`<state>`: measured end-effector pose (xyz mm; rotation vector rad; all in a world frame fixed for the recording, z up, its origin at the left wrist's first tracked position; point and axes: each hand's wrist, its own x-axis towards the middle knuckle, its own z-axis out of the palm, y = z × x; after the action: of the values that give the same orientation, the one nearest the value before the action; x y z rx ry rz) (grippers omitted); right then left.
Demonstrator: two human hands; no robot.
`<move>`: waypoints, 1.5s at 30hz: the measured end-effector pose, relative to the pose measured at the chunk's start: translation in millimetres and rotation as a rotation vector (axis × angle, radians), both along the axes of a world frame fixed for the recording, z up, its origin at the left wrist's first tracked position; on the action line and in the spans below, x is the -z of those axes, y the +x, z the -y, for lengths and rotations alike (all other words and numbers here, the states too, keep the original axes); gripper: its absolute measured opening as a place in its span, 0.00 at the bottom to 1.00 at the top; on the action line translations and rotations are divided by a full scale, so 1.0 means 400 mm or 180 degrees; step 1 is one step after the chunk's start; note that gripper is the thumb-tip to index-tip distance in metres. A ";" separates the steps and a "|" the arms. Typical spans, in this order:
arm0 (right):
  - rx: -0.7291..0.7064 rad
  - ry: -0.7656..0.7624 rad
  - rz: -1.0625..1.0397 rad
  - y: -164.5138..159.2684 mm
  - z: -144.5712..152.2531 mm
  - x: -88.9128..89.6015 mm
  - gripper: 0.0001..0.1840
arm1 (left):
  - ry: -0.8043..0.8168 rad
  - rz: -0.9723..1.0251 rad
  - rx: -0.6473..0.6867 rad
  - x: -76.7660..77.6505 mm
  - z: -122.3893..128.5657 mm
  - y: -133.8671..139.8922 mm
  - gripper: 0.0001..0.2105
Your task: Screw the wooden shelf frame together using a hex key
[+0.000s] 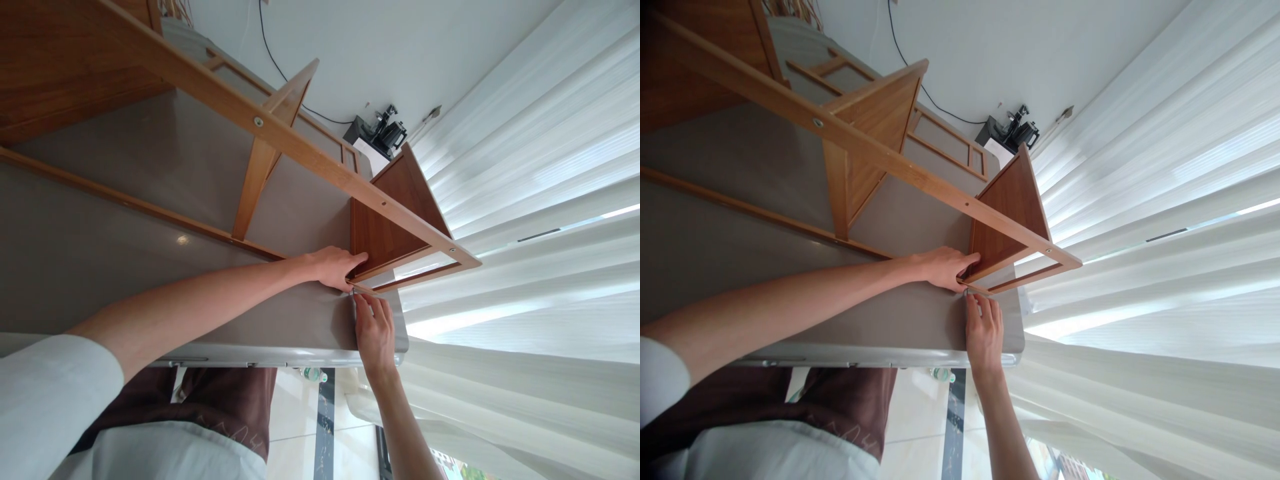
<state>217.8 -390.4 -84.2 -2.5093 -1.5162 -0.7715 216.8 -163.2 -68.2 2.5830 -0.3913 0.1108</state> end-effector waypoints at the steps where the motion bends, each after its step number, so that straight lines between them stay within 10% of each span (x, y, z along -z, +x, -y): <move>1: -0.0005 -0.0010 0.0000 0.000 0.000 -0.001 0.18 | -0.0001 0.0000 -0.0005 0.001 0.000 0.001 0.27; 29: 0.0242 0.0670 -0.0750 -0.007 -0.007 0.010 0.13 | 0.0035 -0.0034 -0.0067 -0.006 0.002 -0.007 0.27; 45: 0.0018 -0.0050 -0.0131 -0.003 -0.004 -0.010 0.18 | 0.0002 -0.0042 -0.0046 -0.005 0.000 -0.003 0.27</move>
<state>216.6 -388.7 -80.3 -2.5255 -1.5085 -0.7068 215.5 -163.3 -66.1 2.5862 -0.3680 0.0987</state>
